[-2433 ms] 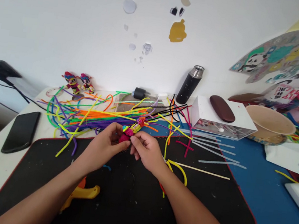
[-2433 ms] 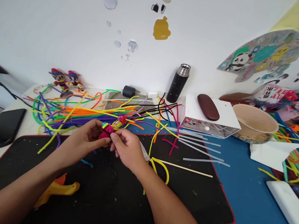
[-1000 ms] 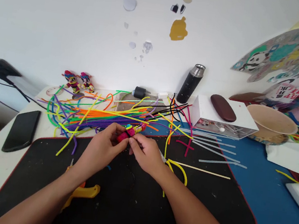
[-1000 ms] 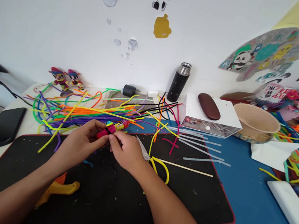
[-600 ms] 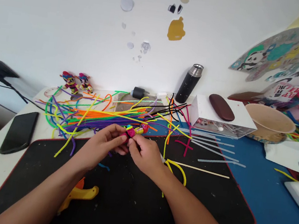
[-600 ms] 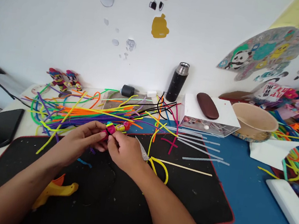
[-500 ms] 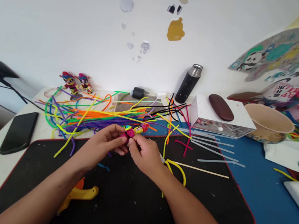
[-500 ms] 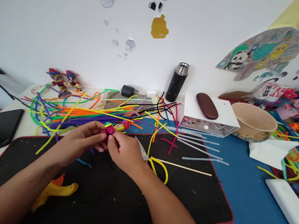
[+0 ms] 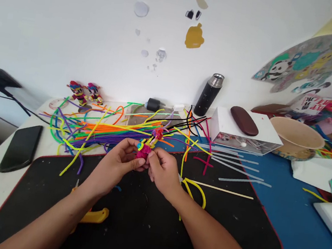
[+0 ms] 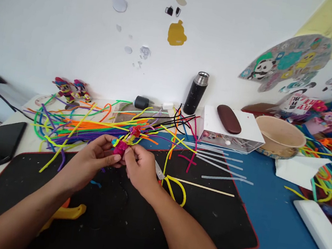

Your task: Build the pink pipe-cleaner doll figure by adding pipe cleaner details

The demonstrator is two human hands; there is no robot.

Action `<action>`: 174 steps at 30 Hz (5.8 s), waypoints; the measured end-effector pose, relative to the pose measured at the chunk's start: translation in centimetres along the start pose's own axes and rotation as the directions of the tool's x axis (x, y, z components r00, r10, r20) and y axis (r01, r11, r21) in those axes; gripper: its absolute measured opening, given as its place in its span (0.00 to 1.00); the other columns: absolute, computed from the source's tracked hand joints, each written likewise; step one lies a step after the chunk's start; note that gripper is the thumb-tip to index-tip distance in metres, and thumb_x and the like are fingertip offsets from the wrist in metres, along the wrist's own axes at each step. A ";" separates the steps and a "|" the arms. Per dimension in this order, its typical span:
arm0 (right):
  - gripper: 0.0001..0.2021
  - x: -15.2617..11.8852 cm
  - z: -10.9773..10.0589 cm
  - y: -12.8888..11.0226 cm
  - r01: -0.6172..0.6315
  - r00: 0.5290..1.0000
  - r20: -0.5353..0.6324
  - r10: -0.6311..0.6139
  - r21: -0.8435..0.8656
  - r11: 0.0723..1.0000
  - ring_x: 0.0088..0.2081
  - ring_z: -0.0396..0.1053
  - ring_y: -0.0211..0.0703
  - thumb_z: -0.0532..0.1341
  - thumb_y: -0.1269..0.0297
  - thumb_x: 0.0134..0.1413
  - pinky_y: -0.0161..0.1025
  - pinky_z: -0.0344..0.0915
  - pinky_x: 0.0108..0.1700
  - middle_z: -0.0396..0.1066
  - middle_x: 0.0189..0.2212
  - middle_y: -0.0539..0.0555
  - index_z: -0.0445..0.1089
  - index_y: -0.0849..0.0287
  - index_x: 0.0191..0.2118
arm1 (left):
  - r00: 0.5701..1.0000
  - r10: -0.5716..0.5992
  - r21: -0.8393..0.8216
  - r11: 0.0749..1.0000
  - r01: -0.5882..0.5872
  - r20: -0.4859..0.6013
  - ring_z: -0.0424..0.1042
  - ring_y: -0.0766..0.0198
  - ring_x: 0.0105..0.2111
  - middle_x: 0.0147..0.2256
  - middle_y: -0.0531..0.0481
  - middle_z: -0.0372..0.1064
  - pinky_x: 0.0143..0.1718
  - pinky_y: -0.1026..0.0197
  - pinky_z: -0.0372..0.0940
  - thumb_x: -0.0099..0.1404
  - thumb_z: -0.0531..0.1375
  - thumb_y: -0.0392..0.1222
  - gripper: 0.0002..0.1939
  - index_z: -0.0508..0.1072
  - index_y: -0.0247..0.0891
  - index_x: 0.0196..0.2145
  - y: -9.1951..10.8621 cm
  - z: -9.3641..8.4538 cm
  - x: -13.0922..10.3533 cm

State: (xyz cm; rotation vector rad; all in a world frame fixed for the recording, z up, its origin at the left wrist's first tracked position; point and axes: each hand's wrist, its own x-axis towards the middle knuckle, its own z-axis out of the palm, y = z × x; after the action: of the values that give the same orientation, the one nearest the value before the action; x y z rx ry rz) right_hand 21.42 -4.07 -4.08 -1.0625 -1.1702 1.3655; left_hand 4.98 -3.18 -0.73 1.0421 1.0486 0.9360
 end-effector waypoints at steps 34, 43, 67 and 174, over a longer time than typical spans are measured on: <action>0.19 0.8 -0.8 -0.3 -0.098 0.991 0.108 0.081 0.158 0.983 0.15 0.58 0.33 0.66 0.43 0.61 0.32 0.51 0.18 0.66 0.17 0.43 0.69 0.56 0.37 | 1.000 0.011 0.068 0.998 -0.010 -0.016 0.81 0.61 0.31 0.36 0.52 0.79 0.36 0.58 0.78 0.59 0.76 0.51 0.24 0.72 0.39 0.44 1.6 -1.7 0.4; 0.09 0.4 -0.8 -0.1 0.150 0.989 0.032 -0.146 -0.197 0.969 0.22 0.63 0.38 0.65 0.56 0.65 0.36 0.58 0.27 0.63 0.21 0.43 0.72 0.55 0.43 | 1.000 -0.007 0.044 0.999 0.007 -0.004 0.80 0.63 0.30 0.32 0.54 0.79 0.35 0.60 0.77 0.59 0.77 0.49 0.23 0.72 0.39 0.45 1.1 -1.9 0.7; 0.09 0.1 -1.1 -0.3 0.292 0.943 0.033 -0.331 -0.557 0.777 0.22 0.66 0.38 0.61 0.57 0.68 0.35 0.57 0.28 0.70 0.22 0.46 0.75 0.56 0.45 | 0.998 -0.063 0.078 0.995 0.063 0.001 0.81 0.62 0.29 0.31 0.54 0.79 0.32 0.62 0.77 0.56 0.78 0.53 0.27 0.72 0.38 0.44 1.5 -1.6 0.4; 0.21 0.6 -1.0 -0.1 -0.405 0.902 0.350 0.252 0.486 0.774 0.14 0.68 0.36 0.72 0.49 0.55 0.28 0.46 0.13 0.77 0.22 0.47 0.67 0.56 0.43 | 0.865 0.489 0.769 0.512 -0.384 0.106 0.83 0.56 0.40 0.46 0.46 0.84 0.37 0.60 0.76 0.73 0.65 0.54 0.22 0.74 0.42 0.58 2.8 -2.7 -1.1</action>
State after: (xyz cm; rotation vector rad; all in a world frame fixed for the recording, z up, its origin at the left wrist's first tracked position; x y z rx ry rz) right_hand 22.34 -3.32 -4.14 -0.6890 -0.6975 2.0279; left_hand 1.80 -2.94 1.71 2.0890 1.3704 0.9640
